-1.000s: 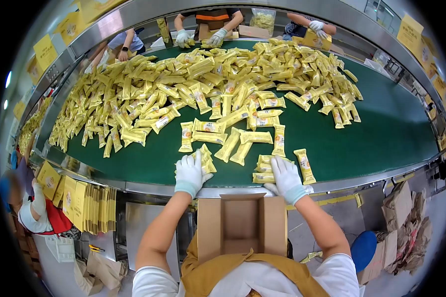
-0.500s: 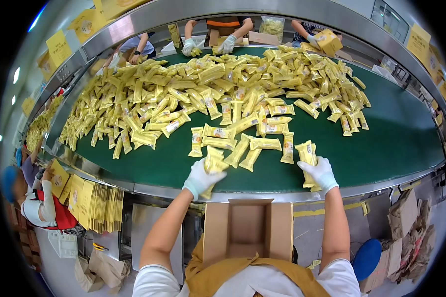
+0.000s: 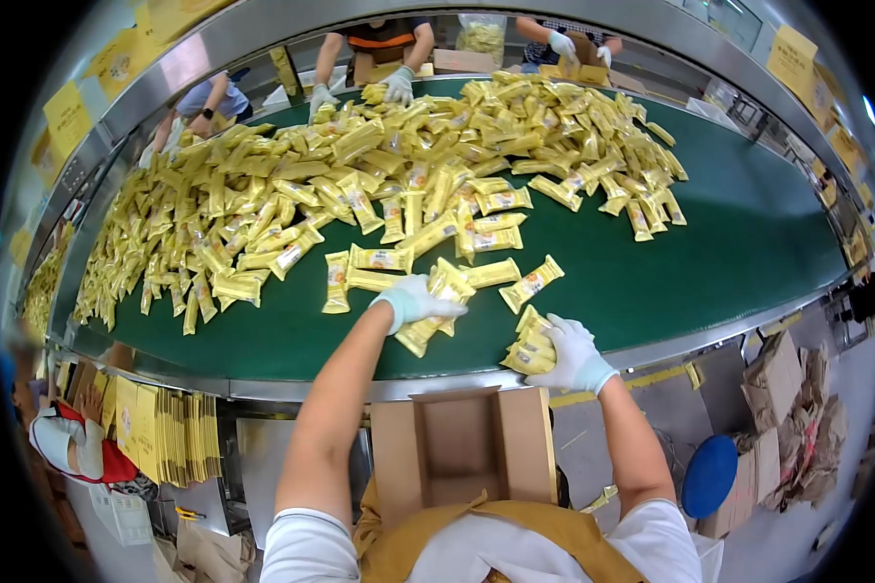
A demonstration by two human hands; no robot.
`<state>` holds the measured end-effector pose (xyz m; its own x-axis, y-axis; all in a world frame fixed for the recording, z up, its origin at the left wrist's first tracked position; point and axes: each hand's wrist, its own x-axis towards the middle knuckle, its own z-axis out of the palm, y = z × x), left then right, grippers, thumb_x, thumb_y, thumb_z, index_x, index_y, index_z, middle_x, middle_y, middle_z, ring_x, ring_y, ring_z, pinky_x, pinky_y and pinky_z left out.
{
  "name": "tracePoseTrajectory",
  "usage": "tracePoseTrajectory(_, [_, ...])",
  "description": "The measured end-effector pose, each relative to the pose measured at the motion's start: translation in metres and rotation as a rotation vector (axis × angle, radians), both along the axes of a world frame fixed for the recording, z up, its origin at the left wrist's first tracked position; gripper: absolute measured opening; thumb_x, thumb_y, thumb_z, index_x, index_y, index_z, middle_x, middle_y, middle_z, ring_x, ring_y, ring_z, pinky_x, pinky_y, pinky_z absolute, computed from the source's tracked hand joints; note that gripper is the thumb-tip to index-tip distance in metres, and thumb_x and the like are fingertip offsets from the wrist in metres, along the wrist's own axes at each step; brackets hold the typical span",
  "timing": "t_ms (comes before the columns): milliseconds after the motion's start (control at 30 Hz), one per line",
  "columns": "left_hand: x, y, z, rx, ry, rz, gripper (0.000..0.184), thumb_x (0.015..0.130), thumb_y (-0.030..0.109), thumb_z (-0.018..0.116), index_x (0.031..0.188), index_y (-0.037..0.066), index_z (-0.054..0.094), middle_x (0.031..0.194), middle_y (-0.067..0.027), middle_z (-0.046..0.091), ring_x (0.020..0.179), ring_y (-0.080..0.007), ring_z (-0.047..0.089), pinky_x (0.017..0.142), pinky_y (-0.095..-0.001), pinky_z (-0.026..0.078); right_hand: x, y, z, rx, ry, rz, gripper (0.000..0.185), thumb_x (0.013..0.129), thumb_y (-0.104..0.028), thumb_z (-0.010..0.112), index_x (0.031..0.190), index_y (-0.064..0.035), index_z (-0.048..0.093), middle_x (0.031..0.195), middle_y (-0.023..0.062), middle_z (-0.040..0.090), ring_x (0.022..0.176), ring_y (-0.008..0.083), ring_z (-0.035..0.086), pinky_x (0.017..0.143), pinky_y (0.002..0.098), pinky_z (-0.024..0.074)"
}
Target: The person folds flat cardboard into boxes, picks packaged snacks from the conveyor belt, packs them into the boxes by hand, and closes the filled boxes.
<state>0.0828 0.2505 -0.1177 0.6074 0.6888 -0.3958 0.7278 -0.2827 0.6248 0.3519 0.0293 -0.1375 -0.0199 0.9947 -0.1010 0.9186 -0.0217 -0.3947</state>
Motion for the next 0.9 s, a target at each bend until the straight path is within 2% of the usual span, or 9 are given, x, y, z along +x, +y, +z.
tracePoseTrajectory(100, [-0.008,-0.017,0.03,0.087,0.315,-0.108,0.084,0.061,0.07,0.078,0.114,0.005,0.071,0.112,-0.0195,0.071,0.105,-0.0336,0.067,0.095,-0.039,0.051,0.016,0.008,0.007,-0.098,0.109,0.03,0.101,0.061,-0.064,0.081,0.133,0.0019,0.057,0.144,0.0306,0.046,0.13,0.0474,0.045,0.115,0.0446,0.0341])
tracePoseTrajectory(200, [-0.035,-0.028,0.015,0.28,0.373,-0.095,0.096,0.058,0.07,0.08,0.12,-0.002,0.065,0.124,-0.0238,0.062,0.118,-0.0351,0.06,0.103,-0.0389,0.048,0.021,0.009,0.01,-0.174,0.112,0.029,0.097,0.062,-0.065,0.079,0.132,0.0,0.059,0.138,0.0307,0.05,0.126,0.047,0.048,0.111,0.0437,0.0367])
tracePoseTrajectory(233, [-0.043,-0.031,0.012,0.247,0.367,-0.085,0.106,0.056,0.069,0.082,0.125,-0.007,0.058,0.133,-0.0241,0.053,0.125,-0.037,0.054,0.106,-0.0387,0.045,0.019,0.009,0.012,-0.187,0.097,0.03,0.096,0.062,-0.065,0.079,0.131,-0.0011,0.059,0.136,0.0307,0.051,0.124,0.0466,0.049,0.11,0.0437,0.0378])
tracePoseTrajectory(367, [-0.054,-0.058,0.012,0.313,0.36,-0.07,0.108,0.055,0.064,0.085,0.132,-0.004,0.054,0.138,-0.0211,0.047,0.123,-0.0386,0.054,0.105,-0.0399,0.046,0.0,0.0,0.02,-0.168,-0.071,0.028,0.089,0.063,-0.061,0.079,0.129,-0.0045,0.06,0.131,0.0255,0.05,0.119,0.0426,0.05,0.106,0.0449,0.0381])
tracePoseTrajectory(467, [-0.053,-0.079,0.009,0.431,0.36,-0.013,0.105,0.055,0.061,0.086,0.132,-0.003,0.054,0.139,-0.0208,0.046,0.126,-0.0374,0.051,0.105,-0.0421,0.046,-0.011,0.0,0.012,-0.014,-0.17,0.091,0.084,0.062,-0.056,0.08,0.126,-0.0054,0.06,0.13,0.0215,0.048,0.117,0.0397,0.049,0.107,0.0472,0.0348])
tracePoseTrajectory(567, [-0.055,-0.085,0.001,0.494,0.383,0.017,0.103,0.058,0.063,0.082,0.135,0.001,0.053,0.148,-0.0216,0.041,0.131,-0.0367,0.045,0.11,-0.0442,0.036,-0.027,0.008,0.025,0.277,-0.208,0.075,0.078,0.06,-0.052,0.081,0.12,-0.006,0.061,0.126,0.0222,0.05,0.116,0.0393,0.048,0.106,0.0488,0.0337])
tracePoseTrajectory(700, [-0.053,-0.089,0.003,0.428,0.474,-0.011,0.104,0.061,0.066,0.078,0.138,0.003,0.05,0.151,-0.0219,0.04,0.137,-0.036,0.04,0.113,-0.0441,0.029,-0.023,0.023,0.001,0.198,-0.281,0.106,0.079,0.06,-0.056,0.08,0.119,-0.0069,0.06,0.118,0.0211,0.051,0.113,0.0375,0.049,0.103,0.0505,0.0345])
tracePoseTrajectory(800, [-0.055,-0.098,-0.002,0.522,0.503,-0.021,0.103,0.063,0.066,0.077,0.14,0.003,0.048,0.15,-0.0209,0.042,0.139,-0.0335,0.039,0.112,-0.0438,0.03,-0.02,0.024,-0.009,0.265,-0.265,0.13,0.082,0.06,-0.057,0.079,0.123,-0.0078,0.057,0.114,0.019,0.051,0.111,0.0362,0.05,0.1,0.0492,0.0363])
tracePoseTrajectory(900, [-0.059,-0.101,-0.006,0.567,0.397,-0.037,0.1,0.064,0.064,0.078,0.137,0.003,0.049,0.143,-0.0222,0.047,0.134,-0.0346,0.043,0.109,-0.0448,0.034,-0.025,0.02,0.002,0.168,-0.262,0.126,0.084,0.062,-0.058,0.079,0.125,-0.0086,0.056,0.113,0.0177,0.052,0.11,0.0354,0.051,0.098,0.0473,0.0378])
